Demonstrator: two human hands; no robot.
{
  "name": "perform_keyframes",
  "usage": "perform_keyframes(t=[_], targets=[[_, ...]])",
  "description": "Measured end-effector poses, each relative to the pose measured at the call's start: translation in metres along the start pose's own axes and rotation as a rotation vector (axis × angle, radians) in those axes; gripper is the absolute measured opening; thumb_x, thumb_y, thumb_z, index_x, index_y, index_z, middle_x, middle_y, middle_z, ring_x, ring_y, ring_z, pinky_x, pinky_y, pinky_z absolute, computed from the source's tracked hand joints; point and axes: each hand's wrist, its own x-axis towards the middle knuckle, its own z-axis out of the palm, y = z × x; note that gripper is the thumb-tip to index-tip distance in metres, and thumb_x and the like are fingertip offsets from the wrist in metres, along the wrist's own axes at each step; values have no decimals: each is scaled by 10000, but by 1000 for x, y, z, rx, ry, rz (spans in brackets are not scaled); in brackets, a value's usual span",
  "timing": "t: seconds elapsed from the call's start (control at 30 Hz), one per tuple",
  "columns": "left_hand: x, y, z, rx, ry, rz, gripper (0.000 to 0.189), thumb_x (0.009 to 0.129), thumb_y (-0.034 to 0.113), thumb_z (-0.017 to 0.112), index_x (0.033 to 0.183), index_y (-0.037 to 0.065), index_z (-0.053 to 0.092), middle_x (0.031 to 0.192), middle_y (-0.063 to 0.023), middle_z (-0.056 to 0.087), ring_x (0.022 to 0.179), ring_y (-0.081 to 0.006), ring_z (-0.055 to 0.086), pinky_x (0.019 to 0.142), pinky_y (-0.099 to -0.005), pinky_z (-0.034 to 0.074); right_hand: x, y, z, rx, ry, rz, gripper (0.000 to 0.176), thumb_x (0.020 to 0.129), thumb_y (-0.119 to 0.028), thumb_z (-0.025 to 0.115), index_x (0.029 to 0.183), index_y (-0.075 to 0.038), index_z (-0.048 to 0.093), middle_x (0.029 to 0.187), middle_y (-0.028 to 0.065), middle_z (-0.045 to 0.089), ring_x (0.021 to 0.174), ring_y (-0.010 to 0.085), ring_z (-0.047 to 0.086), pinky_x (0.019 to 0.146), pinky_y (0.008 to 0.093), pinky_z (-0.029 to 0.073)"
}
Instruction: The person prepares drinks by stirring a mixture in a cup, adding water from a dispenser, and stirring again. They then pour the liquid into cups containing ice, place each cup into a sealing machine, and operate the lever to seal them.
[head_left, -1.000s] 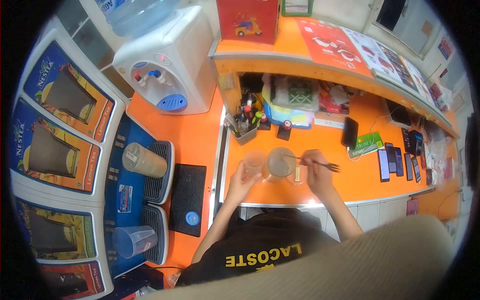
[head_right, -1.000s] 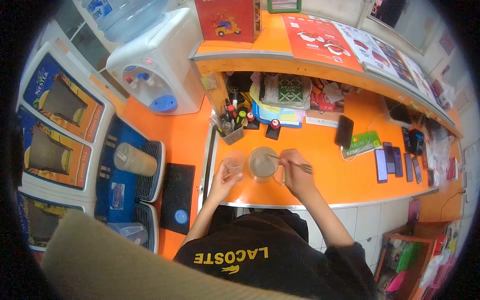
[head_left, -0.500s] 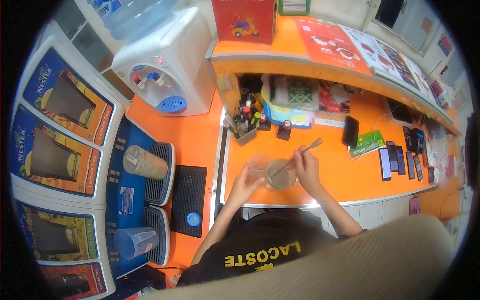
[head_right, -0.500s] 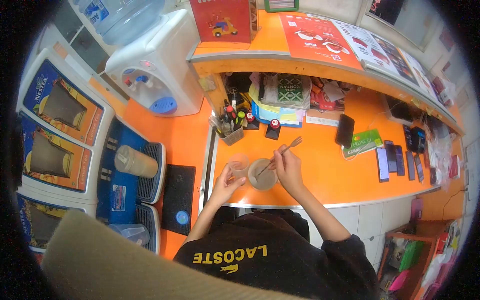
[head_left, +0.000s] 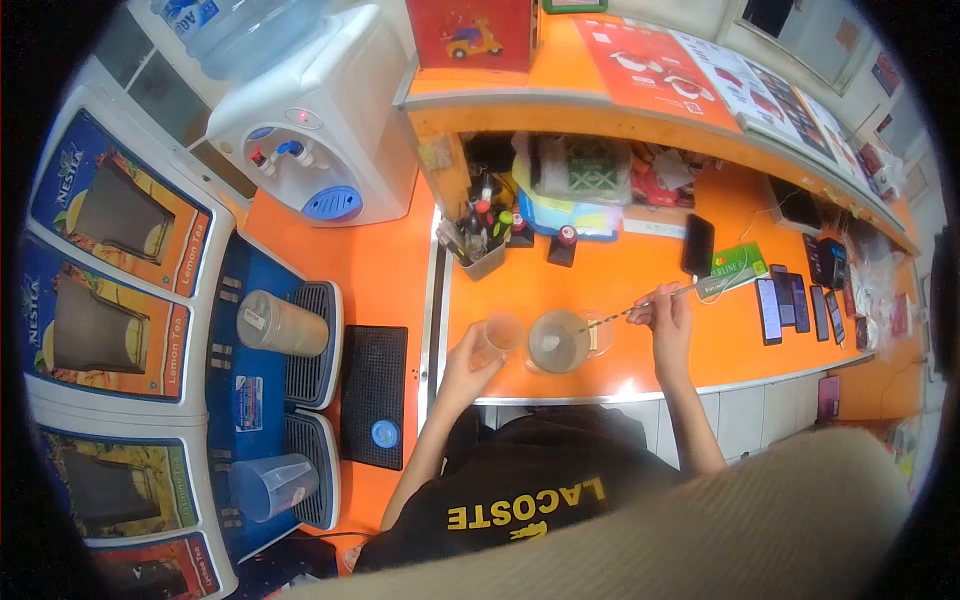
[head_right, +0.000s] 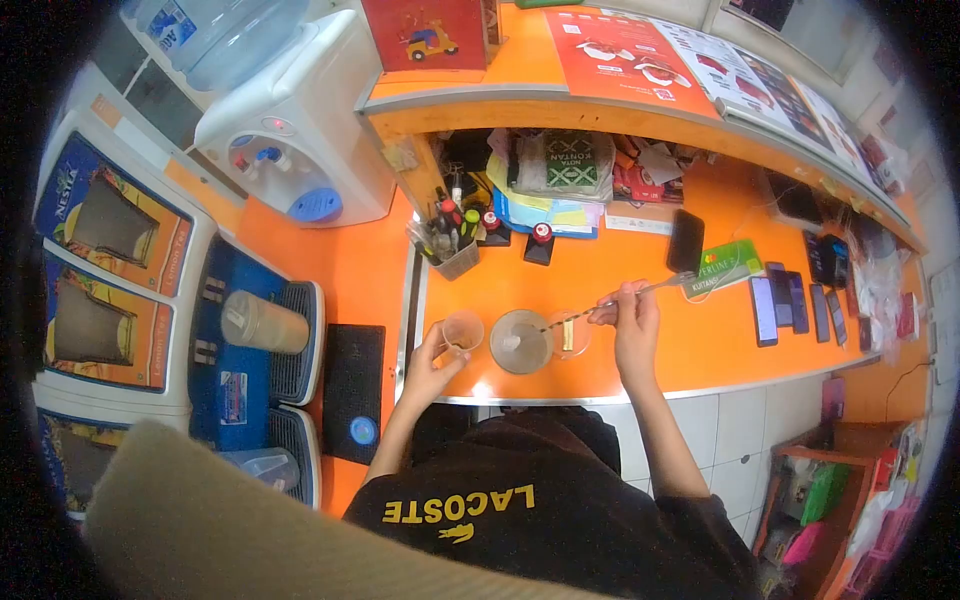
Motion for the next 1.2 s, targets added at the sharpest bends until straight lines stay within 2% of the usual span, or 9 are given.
perform_keyframes(t=[0.27, 0.37, 0.47, 0.57, 0.73, 0.83, 0.97, 1.07, 1.2], targets=[[0, 11, 5, 135, 21, 120, 473, 785, 80, 694, 1217, 12, 514, 1121, -163, 632, 1071, -238, 611, 892, -327, 465, -20, -30, 40, -32, -83, -162, 159, 1013, -149, 416, 933, -19, 457, 800, 110, 590, 646, 176, 623, 633, 261, 505], [1, 12, 7, 87, -9, 113, 476, 785, 91, 695, 1218, 12, 512, 1098, -165, 634, 1045, -235, 617, 879, -324, 467, -31, -15, 48, -400, -490, -604, 91, 987, -80, 441, 949, 1, 459, 812, 126, 593, 663, 174, 624, 648, 263, 516], [-1, 15, 7, 26, 2, 77, 475, 789, 102, 694, 1217, 11, 511, 1075, -161, 636, 1026, -232, 619, 873, -324, 466, -30, -46, 44, -388, -570, -739, 48, 948, -33, 491, 934, 6, 469, 841, 146, 593, 710, 190, 626, 666, 300, 520], [-3, 13, 7, -30, 19, 25, 469, 793, 112, 697, 1209, 9, 507, 1049, -149, 641, 1013, -226, 620, 869, -326, 467, -27, -61, 27, -106, -457, -586, 46, 913, -11, 532, 921, 5, 490, 871, 152, 590, 762, 242, 624, 691, 347, 513], [-20, 0, 19, -148, 67, -54, 447, 826, 116, 698, 1201, 23, 475, 1021, -109, 636, 972, -175, 615, 853, -310, 470, -8, -23, 26, -466, -598, -681, 55, 870, -33, 586, 894, -27, 537, 874, 141, 561, 783, 291, 611, 652, 328, 518], [-33, 10, 33, -383, 11, -256, 449, 855, 82, 673, 1234, 43, 436, 1088, -96, 597, 970, -138, 601, 842, -286, 469, -3, 7, 30, -649, -806, -725, 69, 851, -49, 604, 881, -21, 549, 853, 115, 553, 790, 291, 604, 643, 354, 509], [-39, -13, 53, -428, 139, -273, 492, 857, 48, 665, 1279, 58, 412, 1170, -75, 540, 990, -134, 588, 829, -273, 464, -5, 21, 32, -505, -834, -511, 57, 843, -44, 597, 876, -22, 557, 820, 118, 555, 711, 298, 605, 622, 352, 505], [-39, 4, 57, -382, 172, -320, 506, 846, 43, 680, 1278, 67, 418, 1169, -70, 545, 1001, -129, 583, 858, -282, 456, 2, 44, 21, -421, -668, -405, 76, 891, -60, 577, 850, -6, 544, 784, 112, 581, 639, 233, 615, 582, 299, 496], [-40, 8, 60, -397, 164, -347, 561, 831, 35, 689, 1315, 53, 407, 1208, -81, 542, 1044, -146, 573, 913, -305, 440, 9, 28, 18, -18, -466, 75, 176, 985, -136, 477, 865, -9, 493, 760, 78, 595, 627, 129, 600, 563, 244, 473]])
